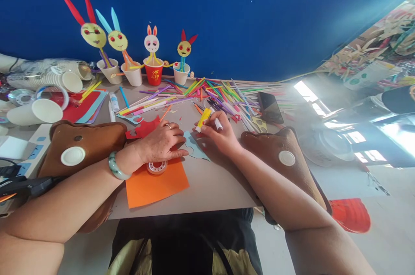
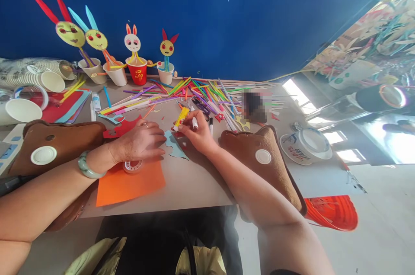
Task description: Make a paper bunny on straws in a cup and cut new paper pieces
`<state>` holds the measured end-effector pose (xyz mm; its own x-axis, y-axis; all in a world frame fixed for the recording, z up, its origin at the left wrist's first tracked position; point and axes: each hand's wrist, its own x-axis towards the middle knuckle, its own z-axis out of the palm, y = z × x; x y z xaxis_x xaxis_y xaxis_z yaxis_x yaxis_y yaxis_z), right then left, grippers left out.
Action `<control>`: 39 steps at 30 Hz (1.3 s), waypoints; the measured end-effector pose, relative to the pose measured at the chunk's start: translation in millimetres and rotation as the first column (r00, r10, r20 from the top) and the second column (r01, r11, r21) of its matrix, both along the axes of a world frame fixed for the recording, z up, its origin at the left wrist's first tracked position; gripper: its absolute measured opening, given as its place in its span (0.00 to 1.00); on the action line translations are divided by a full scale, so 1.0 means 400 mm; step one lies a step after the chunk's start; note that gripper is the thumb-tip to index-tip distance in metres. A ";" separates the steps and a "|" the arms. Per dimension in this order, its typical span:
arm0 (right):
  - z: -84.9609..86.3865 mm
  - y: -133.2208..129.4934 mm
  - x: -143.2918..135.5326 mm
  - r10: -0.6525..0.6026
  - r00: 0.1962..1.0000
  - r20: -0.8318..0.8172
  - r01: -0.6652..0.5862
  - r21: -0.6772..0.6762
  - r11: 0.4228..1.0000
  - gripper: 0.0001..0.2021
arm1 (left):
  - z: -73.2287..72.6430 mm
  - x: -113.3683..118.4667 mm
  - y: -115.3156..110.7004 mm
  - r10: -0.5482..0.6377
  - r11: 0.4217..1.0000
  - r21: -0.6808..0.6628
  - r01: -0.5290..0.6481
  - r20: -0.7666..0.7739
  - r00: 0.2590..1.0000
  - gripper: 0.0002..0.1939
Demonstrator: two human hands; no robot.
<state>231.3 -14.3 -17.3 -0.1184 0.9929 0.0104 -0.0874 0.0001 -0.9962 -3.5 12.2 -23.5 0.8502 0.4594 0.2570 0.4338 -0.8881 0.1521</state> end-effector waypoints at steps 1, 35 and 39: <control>0.005 -0.001 -0.001 -0.002 1.000 -0.030 0.001 -0.035 0.999 0.25 | 0.000 0.000 0.000 0.002 1.000 0.001 -0.002 0.002 1.000 0.21; -0.045 0.009 -0.002 -0.117 0.857 0.502 -0.117 0.410 0.904 0.16 | 0.004 0.002 -0.002 -0.045 0.999 -0.016 0.045 0.010 0.999 0.21; -0.050 0.017 -0.006 -0.128 0.840 0.528 -0.151 0.455 0.878 0.14 | 0.002 0.003 -0.003 -0.045 0.999 -0.007 0.045 0.025 0.999 0.22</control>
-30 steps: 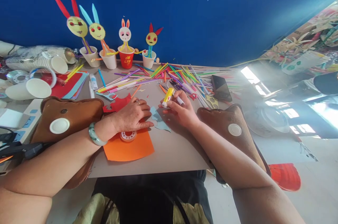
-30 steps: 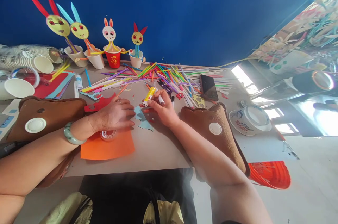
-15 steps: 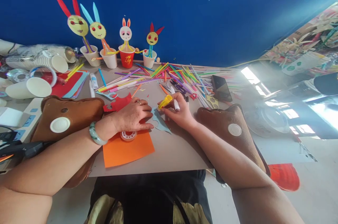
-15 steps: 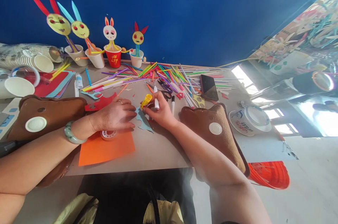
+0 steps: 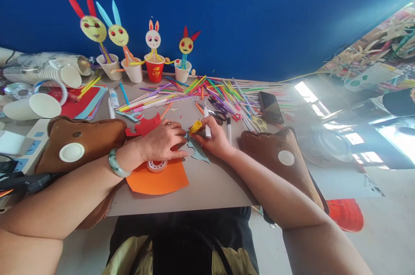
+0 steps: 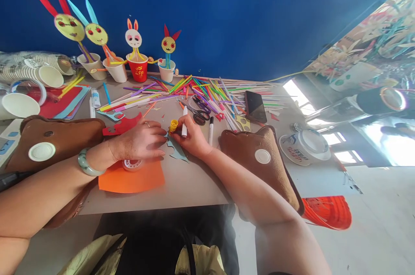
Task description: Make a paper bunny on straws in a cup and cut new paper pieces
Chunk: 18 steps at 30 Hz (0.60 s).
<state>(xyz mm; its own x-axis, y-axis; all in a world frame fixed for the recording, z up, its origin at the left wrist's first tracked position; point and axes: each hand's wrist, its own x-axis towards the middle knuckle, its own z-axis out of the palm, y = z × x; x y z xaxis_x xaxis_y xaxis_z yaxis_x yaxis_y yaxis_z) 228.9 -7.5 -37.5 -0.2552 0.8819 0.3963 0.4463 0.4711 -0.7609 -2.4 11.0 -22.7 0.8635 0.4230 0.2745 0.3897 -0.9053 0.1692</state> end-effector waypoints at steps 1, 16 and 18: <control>0.000 0.001 -0.001 0.005 1.000 0.003 -0.005 0.004 1.000 0.14 | -0.001 0.000 0.000 0.002 1.000 0.001 -0.002 0.002 1.000 0.22; -0.005 0.003 -0.006 0.006 1.000 -0.004 -0.007 -0.065 0.998 0.15 | -0.005 -0.001 0.001 0.008 1.000 -0.016 -0.008 0.012 1.000 0.23; -0.004 0.002 -0.007 0.009 1.000 -0.005 -0.010 -0.066 0.998 0.14 | -0.002 -0.001 0.000 0.010 1.000 -0.024 -0.010 0.011 1.000 0.23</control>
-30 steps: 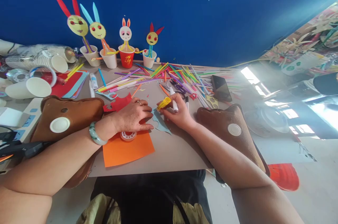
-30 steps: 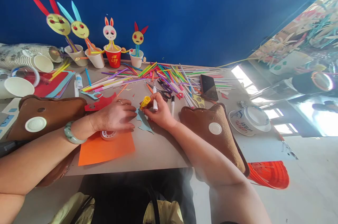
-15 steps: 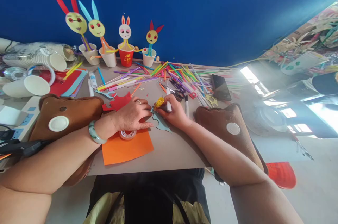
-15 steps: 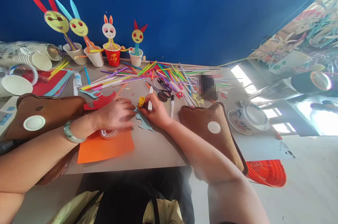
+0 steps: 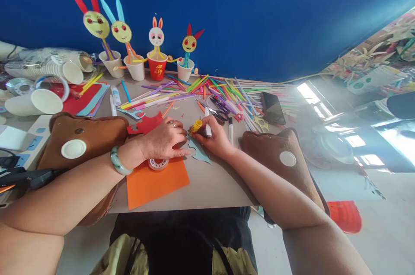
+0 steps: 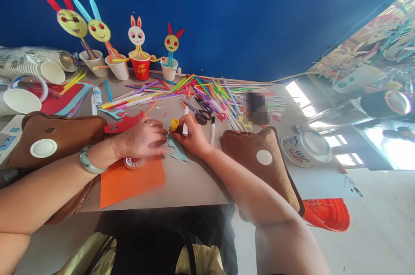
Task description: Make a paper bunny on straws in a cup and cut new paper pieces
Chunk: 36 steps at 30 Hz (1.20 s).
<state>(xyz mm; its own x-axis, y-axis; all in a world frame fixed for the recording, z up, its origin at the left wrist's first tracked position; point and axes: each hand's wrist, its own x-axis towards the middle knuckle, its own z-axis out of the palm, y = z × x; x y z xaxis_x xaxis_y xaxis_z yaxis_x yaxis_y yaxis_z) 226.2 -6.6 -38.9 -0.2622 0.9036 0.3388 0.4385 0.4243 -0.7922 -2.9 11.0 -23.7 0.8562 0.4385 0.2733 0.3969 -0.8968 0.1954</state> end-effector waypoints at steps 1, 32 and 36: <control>0.001 0.000 0.000 0.000 1.000 0.002 0.000 0.001 1.000 0.14 | 0.001 0.000 0.000 0.000 1.000 -0.003 0.000 -0.001 1.000 0.23; 0.008 -0.010 0.009 0.031 0.997 0.070 -0.027 -0.057 0.998 0.14 | -0.006 0.007 0.002 0.070 0.997 0.012 -0.070 0.051 0.996 0.07; 0.005 -0.009 0.008 0.029 0.997 0.067 -0.026 -0.041 0.999 0.14 | -0.005 0.006 0.000 0.079 0.997 -0.010 -0.079 0.045 0.996 0.05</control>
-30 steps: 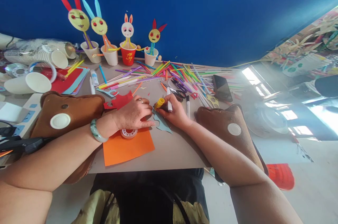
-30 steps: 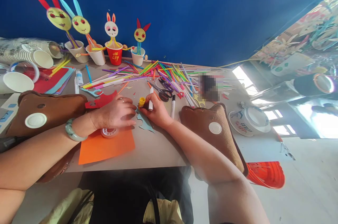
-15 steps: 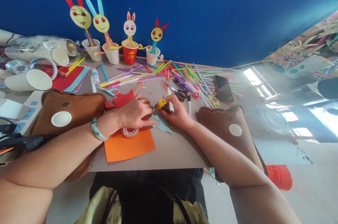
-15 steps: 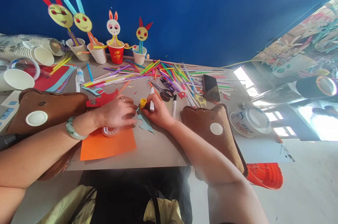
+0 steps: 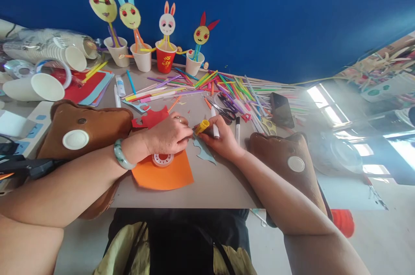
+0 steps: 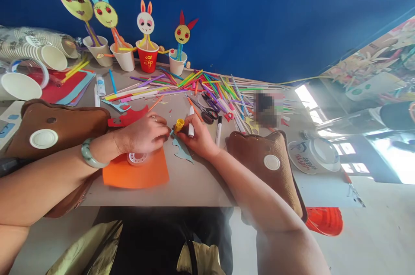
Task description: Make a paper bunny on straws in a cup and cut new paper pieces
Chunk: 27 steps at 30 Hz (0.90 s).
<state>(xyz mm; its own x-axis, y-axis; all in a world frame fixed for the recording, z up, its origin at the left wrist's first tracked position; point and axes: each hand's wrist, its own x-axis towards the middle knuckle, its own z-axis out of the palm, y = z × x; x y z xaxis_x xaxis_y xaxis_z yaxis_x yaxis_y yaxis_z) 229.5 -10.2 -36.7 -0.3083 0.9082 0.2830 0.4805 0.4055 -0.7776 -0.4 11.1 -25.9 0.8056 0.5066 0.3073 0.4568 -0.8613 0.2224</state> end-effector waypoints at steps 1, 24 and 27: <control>0.000 0.001 0.000 0.008 1.000 0.000 -0.008 0.009 1.000 0.14 | 0.000 0.000 -0.001 0.010 1.000 -0.019 -0.010 0.010 1.000 0.05; 0.010 0.009 0.000 0.069 0.997 -0.017 -0.069 -0.029 0.997 0.13 | 0.026 -0.007 -0.003 -0.029 0.998 0.053 0.018 0.217 0.976 0.21; 0.013 0.007 -0.002 0.064 0.998 -0.016 -0.064 -0.046 0.997 0.14 | 0.031 -0.008 -0.004 -0.033 0.997 0.076 0.021 0.165 0.986 0.22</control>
<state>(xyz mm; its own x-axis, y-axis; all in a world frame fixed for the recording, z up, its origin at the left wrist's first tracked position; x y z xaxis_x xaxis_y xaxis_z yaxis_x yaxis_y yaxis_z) 228.6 -7.3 -31.7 -0.3625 0.8990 0.2457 0.4432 0.3982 -0.8031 -3.6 9.5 -13.5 0.7531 0.4565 0.4737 0.3954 -0.8896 0.2287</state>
